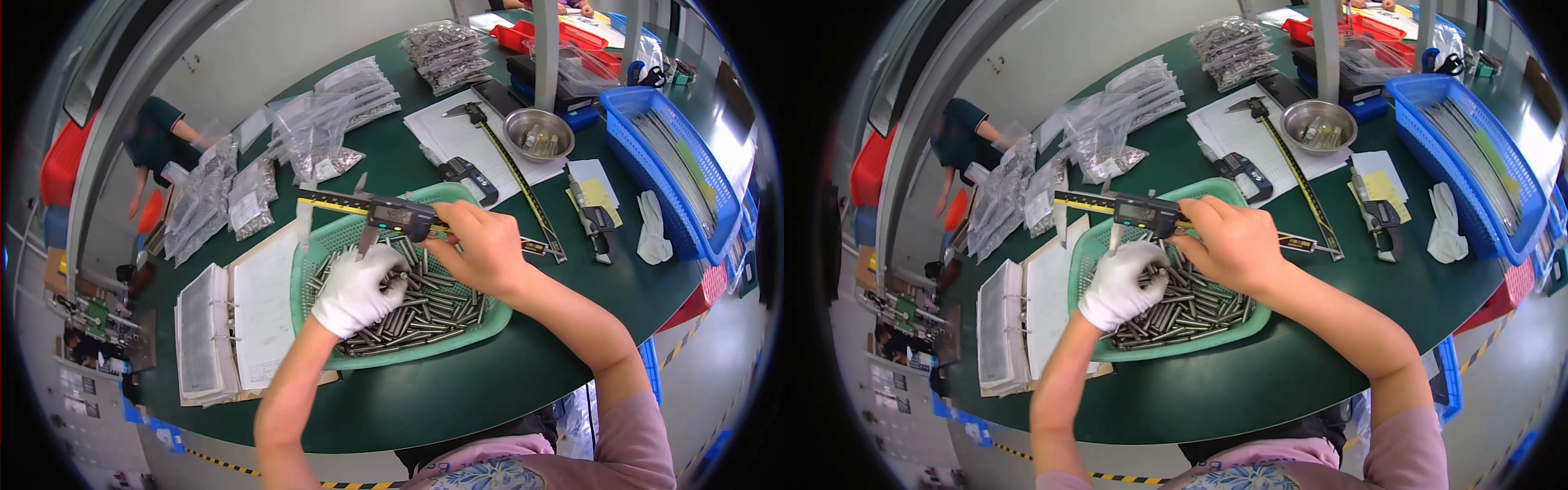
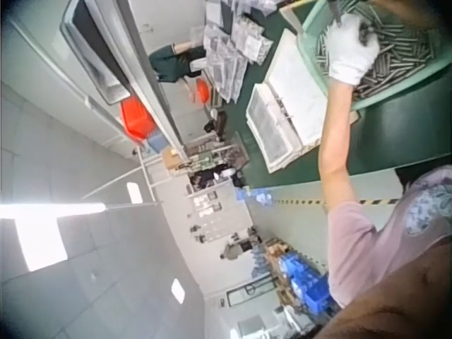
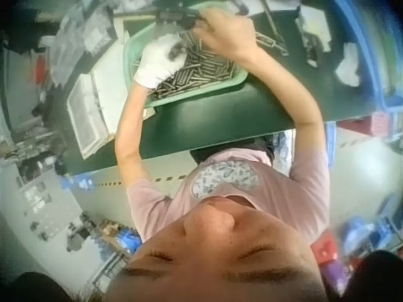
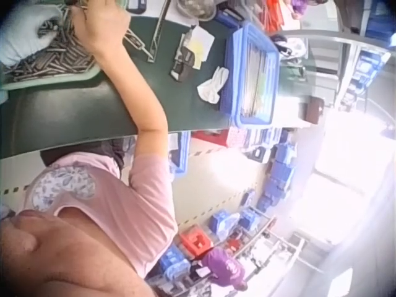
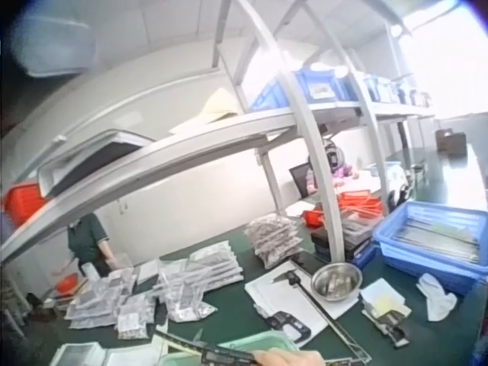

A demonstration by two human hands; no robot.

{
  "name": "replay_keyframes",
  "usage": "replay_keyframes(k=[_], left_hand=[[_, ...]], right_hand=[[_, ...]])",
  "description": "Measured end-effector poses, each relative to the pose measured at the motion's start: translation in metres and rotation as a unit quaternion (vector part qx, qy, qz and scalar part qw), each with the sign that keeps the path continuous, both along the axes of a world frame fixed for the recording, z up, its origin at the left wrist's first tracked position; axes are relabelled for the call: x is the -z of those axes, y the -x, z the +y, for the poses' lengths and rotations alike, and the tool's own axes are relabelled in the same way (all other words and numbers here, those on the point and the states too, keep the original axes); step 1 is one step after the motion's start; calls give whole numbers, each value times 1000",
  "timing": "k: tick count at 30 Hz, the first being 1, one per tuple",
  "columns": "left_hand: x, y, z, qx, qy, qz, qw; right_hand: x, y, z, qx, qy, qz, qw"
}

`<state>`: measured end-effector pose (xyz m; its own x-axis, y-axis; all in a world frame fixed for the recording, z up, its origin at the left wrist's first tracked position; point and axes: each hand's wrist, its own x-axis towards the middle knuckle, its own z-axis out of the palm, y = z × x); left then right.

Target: The person is using a digital caliper to measure the dimensions of small cylindrical metal parts taken from a basket.

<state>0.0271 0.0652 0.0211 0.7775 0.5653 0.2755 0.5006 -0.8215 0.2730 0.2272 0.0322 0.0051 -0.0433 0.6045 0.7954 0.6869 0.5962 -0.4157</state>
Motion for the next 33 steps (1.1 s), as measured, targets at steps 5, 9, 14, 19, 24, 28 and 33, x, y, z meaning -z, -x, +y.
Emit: replay_keyframes(k=[5,9,14,19,24,28,33], left_hand=[[3,-4,-44,-102,426,-522,732],[12,0,-51,-58,430,-644,630],[14,8,-49,-162,416,-707,548],[10,10,-51,-168,448,-702,528],[11,9,-51,-178,437,-701,535],[10,8,-51,-160,446,-710,521],[14,9,-53,-148,427,-708,543]], right_hand=[[4,-6,-1,3,9,6,1000],[-2,-2,-3,-20,1,15,1000],[-11,1,-9,-44,65,-64,995],[-12,2,-10,-55,99,-88,990],[-11,1,-9,-52,99,-119,987],[-11,1,-8,-56,90,-116,988],[-8,0,-9,-69,100,-94,988]])
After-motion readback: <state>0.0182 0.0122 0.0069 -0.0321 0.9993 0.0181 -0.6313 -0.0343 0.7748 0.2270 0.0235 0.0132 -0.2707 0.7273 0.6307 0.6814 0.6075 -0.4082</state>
